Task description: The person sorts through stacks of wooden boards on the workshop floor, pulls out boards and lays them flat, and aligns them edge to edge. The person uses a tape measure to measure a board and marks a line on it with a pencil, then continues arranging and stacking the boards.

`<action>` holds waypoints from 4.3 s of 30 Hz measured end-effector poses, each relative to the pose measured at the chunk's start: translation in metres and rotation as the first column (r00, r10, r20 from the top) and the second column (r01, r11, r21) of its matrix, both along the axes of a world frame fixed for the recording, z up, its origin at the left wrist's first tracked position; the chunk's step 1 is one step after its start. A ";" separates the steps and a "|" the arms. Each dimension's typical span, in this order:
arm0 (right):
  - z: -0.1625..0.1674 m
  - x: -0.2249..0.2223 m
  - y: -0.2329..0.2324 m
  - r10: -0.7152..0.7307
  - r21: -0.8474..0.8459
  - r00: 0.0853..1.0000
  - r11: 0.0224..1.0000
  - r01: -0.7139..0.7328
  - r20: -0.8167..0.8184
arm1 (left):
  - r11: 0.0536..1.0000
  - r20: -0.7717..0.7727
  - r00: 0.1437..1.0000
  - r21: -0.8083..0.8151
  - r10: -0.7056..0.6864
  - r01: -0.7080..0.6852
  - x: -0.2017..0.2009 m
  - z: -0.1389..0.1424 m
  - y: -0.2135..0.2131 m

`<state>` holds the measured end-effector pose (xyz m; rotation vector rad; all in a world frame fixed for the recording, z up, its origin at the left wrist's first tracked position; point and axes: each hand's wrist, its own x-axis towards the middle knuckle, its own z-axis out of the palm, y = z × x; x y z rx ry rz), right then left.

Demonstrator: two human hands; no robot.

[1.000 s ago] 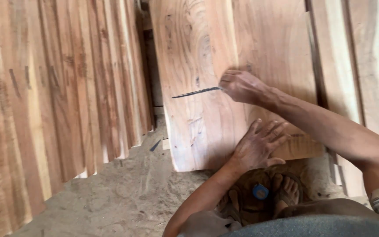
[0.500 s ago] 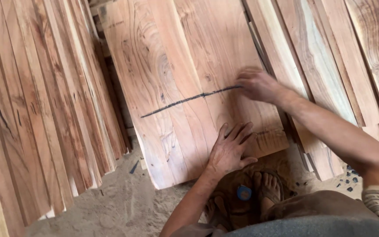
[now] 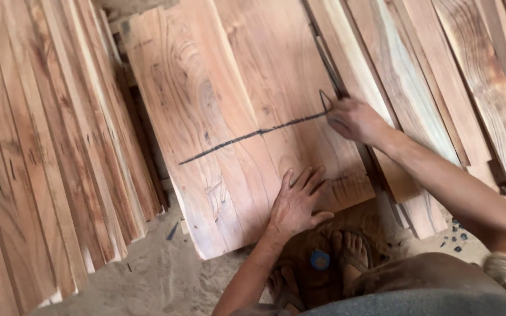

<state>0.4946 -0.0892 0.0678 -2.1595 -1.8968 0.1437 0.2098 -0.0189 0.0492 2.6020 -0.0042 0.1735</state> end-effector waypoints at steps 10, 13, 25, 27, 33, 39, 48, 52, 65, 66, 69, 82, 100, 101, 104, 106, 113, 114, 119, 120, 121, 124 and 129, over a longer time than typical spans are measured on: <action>-0.012 -0.139 0.162 0.590 0.106 0.807 0.801 -0.589 0.028 | 0.987 -0.113 0.993 0.158 0.018 0.000 -0.010 -0.004 -0.003; -0.016 -0.215 0.215 0.615 0.162 0.787 0.783 -0.600 -0.056 | 0.995 -0.121 0.993 0.095 0.011 0.001 -0.013 0.003 0.000; 0.016 -0.145 0.098 0.022 0.395 0.979 0.917 0.060 -0.201 | 0.968 -0.186 0.978 -0.247 -0.089 0.041 -0.006 0.002 0.007; 0.019 -0.145 0.002 -0.119 0.422 0.954 0.876 0.232 -0.277 | 0.998 0.137 0.991 -0.064 0.001 0.008 -0.002 0.000 0.005; -0.041 -0.207 -0.227 -0.542 0.025 0.805 0.826 0.563 -0.241 | 1.000 -0.002 1.000 -0.004 0.004 -0.004 0.004 -0.013 -0.008; -0.073 -0.186 -0.288 -0.751 0.041 0.656 0.655 0.755 -0.074 | 0.993 0.039 0.999 -0.119 0.022 -0.017 -0.002 -0.015 -0.005; -0.034 -0.127 -0.218 -0.870 -0.075 0.488 0.483 0.872 0.073 | 0.978 -0.300 0.935 -0.143 -0.186 0.149 -0.019 0.035 0.044; -0.023 -0.124 -0.230 -0.825 -0.204 0.561 0.539 0.817 0.064 | 0.972 -0.384 0.894 -0.078 -0.233 0.220 -0.020 0.058 0.068; 0.050 -0.119 -0.260 0.321 -0.689 -0.793 0.395 0.608 -0.517 | 0.508 -0.574 0.818 -0.693 0.041 -0.512 0.138 -0.009 0.003; 0.057 -0.124 -0.259 0.339 -0.626 -0.768 0.445 0.640 -0.543 | 0.418 -0.594 0.804 -0.732 -0.004 -0.539 0.141 -0.009 -0.009; 0.068 -0.128 -0.248 0.399 -0.455 -0.709 0.564 0.690 -0.581 | 0.176 -0.552 0.826 -0.830 -0.118 -0.529 0.158 -0.007 -0.028; 0.025 -0.212 -0.210 -0.329 -0.337 -0.108 0.795 0.505 -0.938 | 0.171 -0.390 0.859 -0.871 0.331 -0.461 0.106 0.037 -0.038; -0.025 -0.219 -0.210 -0.686 -0.543 -0.012 0.565 0.621 -0.727 | 0.140 -0.068 0.134 0.085 0.989 -0.987 -0.097 0.030 0.148; -0.020 -0.219 -0.206 -0.649 -0.542 -0.068 0.568 0.619 -0.758 | 0.143 -0.008 0.143 0.094 0.990 -0.985 -0.097 0.021 0.152; -0.008 -0.219 -0.201 -0.581 -0.403 0.124 0.686 0.606 -0.804 | 0.094 0.030 0.098 0.115 0.995 -0.989 -0.093 -0.004 0.155; -0.004 -0.215 -0.203 -0.550 -0.356 0.294 0.780 0.514 -0.782 | 0.077 -0.055 0.070 0.131 0.996 -0.988 -0.092 -0.017 0.155; 0.004 -0.145 -0.247 -0.734 0.161 0.622 0.602 0.782 -0.273 | 0.162 0.095 0.197 0.293 0.976 -0.942 -0.088 -0.037 0.151; 0.008 -0.121 -0.252 -0.787 0.213 0.585 0.548 0.809 -0.195 | 0.157 0.095 0.192 0.293 0.977 -0.943 -0.088 -0.037 0.151; 0.015 -0.048 -0.239 -0.810 0.140 0.525 0.570 0.810 0.261 | 0.171 0.038 0.187 0.269 0.982 -0.948 -0.093 -0.034 0.149; 0.014 -0.042 -0.230 -0.776 0.094 0.540 0.595 0.798 0.326 | 0.169 0.040 0.186 0.275 0.982 -0.947 -0.092 -0.032 0.149; 0.014 -0.037 -0.220 -0.750 0.093 0.539 0.612 0.786 0.382 | 0.166 0.042 0.185 0.277 0.982 -0.946 -0.091 -0.031 0.148; 0.015 -0.031 -0.191 -0.674 0.060 0.535 0.648 0.759 0.510 | 0.164 0.045 0.182 0.267 0.982 -0.950 -0.089 -0.024 0.145; 0.033 -0.020 -0.171 -0.633 -0.134 0.570 0.599 0.789 0.524 | 0.159 -0.006 0.162 0.245 0.987 -0.956 -0.087 -0.017 0.143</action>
